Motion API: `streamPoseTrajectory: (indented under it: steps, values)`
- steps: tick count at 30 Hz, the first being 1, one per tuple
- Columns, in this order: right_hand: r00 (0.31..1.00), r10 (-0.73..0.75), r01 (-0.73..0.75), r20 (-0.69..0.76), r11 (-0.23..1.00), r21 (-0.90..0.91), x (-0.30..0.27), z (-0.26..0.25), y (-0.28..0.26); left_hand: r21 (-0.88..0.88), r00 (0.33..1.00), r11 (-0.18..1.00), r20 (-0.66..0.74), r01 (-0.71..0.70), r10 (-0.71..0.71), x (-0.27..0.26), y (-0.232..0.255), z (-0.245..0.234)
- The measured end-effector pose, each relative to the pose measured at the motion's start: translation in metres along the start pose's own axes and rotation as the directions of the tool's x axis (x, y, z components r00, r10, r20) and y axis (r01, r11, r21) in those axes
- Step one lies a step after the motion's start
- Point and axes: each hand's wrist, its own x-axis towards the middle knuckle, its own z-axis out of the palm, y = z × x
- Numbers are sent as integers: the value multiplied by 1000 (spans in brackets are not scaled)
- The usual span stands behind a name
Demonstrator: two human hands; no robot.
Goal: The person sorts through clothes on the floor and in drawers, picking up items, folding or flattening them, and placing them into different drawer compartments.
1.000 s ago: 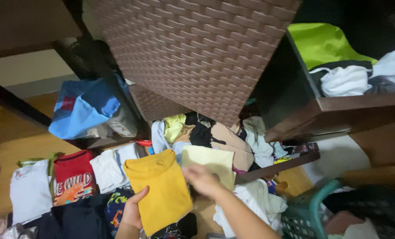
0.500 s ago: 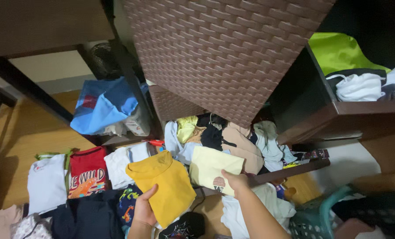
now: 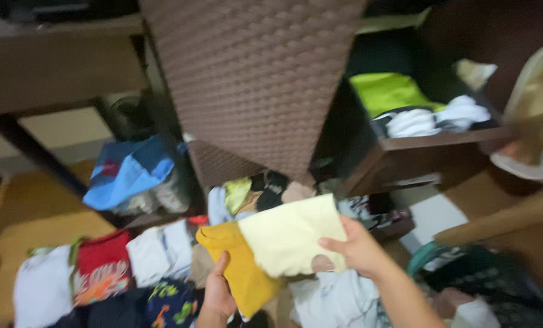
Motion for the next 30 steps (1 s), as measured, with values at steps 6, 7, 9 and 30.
streamPoseTrajectory:
  steps: [6,7,9,30]
  values:
    - [982,-190,189,-18,960,208,-49,-75,-194,36,899,979,390,200,-198,-7,-75,148]
    - [975,-219,224,-46,959,172,-49,-93,-224,34,859,968,453,250,-237,-11,-80,174]
    - [953,-293,301,-79,947,112,-41,-131,-279,86,852,977,478,195,-213,-20,-84,225]
    - [959,-148,242,242,-17,-970,182,-192,-321,77,927,994,374,-74,40,33,-95,433]
